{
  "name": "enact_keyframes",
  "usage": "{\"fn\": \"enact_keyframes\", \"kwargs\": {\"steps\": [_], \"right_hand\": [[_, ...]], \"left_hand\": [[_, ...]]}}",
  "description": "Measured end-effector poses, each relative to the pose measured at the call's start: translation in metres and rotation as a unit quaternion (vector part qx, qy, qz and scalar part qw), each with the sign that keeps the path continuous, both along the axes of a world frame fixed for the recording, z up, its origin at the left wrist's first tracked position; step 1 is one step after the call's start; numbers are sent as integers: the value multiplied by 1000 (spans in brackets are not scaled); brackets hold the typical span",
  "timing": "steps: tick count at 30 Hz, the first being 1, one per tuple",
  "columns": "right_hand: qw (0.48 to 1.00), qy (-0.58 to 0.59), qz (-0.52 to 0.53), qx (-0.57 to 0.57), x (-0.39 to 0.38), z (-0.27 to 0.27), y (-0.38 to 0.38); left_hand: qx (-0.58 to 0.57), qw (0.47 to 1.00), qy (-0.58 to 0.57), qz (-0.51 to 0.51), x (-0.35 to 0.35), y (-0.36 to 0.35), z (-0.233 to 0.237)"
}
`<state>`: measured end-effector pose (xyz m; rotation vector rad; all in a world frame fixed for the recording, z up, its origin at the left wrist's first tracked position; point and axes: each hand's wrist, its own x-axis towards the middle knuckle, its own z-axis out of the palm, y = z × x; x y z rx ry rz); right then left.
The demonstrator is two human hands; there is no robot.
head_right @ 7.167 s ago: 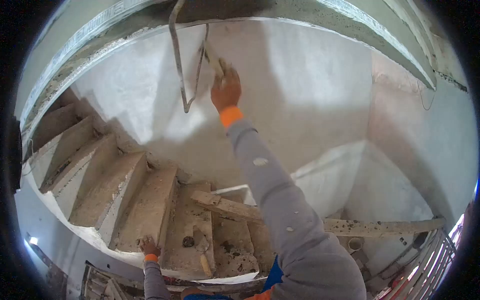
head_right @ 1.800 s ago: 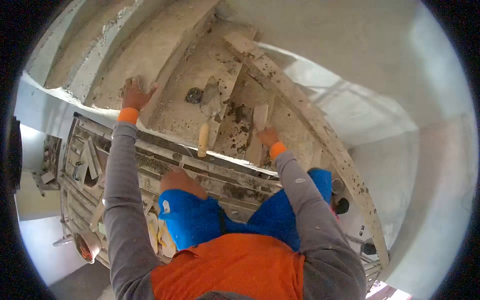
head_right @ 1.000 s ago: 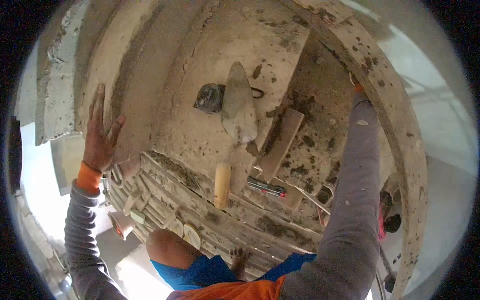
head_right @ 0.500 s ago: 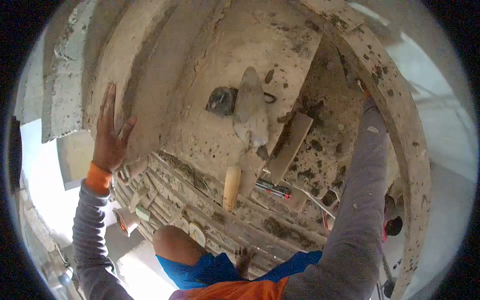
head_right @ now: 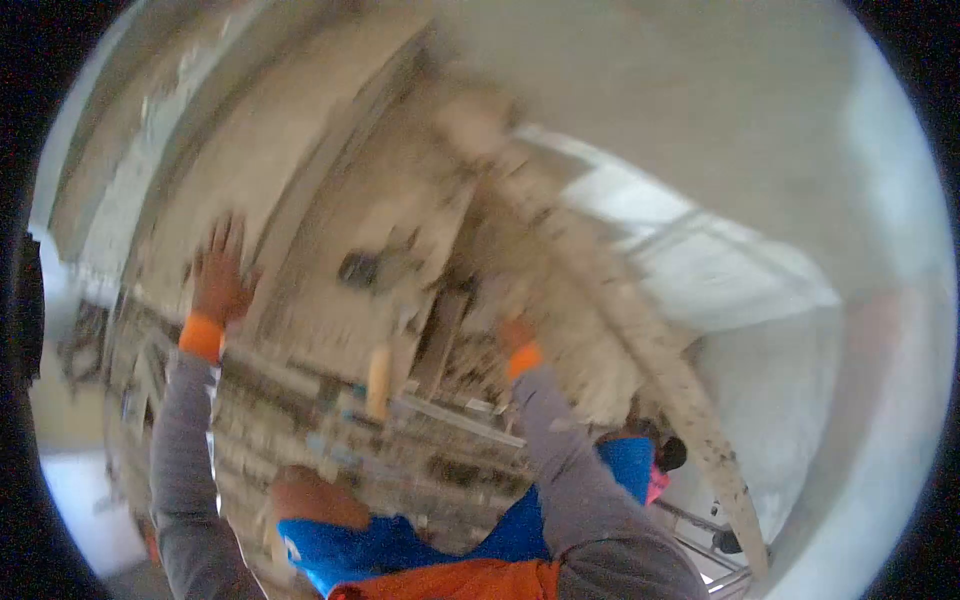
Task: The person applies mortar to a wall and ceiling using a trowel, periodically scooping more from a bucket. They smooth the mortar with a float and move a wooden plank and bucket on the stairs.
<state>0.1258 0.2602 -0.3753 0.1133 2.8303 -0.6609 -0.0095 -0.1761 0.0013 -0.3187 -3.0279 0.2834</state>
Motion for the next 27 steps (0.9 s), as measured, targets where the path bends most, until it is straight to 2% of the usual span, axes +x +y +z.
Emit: {"fn": "enact_keyframes", "kwargs": {"steps": [2,3,4,5,6,7,8,9,10,11,12,14,15,17,18,19,20,21,23,24,25,27], "right_hand": [[989,33,112,90,45,27,-14],[988,34,120,92,69,43,-20],[995,16,85,52,88,59,-20],[974,-56,-105,-195,105,93,-30],[852,-48,-315,-415,123,127,-40],[922,-25,-255,-292,139,156,-30],[967,4,-201,-153,155,184,-20],[991,61,-116,32,177,219,-13],[977,148,-153,12,193,259,-15],[955,235,-182,-8,210,300,-17],[854,342,-311,-238,222,349,-21],[782,452,-302,-305,248,427,-16],[815,482,-265,-183,255,417,30],[771,577,-262,-66,270,466,50],[703,644,-292,-74,279,537,32],[680,643,-329,-127,288,547,66],[629,703,-328,-41,297,592,68],[638,713,-284,-63,314,616,93],[576,775,-231,121,339,682,130],[561,811,-150,69,351,708,165],[587,778,-210,79,372,746,167],[494,819,-229,181,388,797,187]], "left_hand": [[41,998,-45,27,3,4,8],[42,997,-67,26,7,5,17],[37,997,-62,18,9,6,20],[70,995,-63,13,4,1,13],[67,995,-74,15,6,2,17],[70,995,-76,11,9,4,23],[70,994,-81,12,12,3,27],[78,995,-70,3,9,-2,21],[83,995,-61,-1,3,-5,11],[88,995,-54,-4,2,-5,7],[90,994,-55,0,8,-3,13],[92,994,-58,11,20,2,28],[104,994,-39,1,12,-2,13],[105,994,-31,-4,12,-2,11],[106,994,-27,-4,12,-1,11],[97,995,-12,-8,12,-2,8],[99,995,-17,-15,6,-5,0],[103,994,-23,-22,-2,-9,-11],[83,996,-41,-18,2,-15,-9],[63,997,-53,-6,11,-16,-2],[41,997,-64,5,17,-16,3],[-30,999,-28,-13,13,-32,-21]]}}
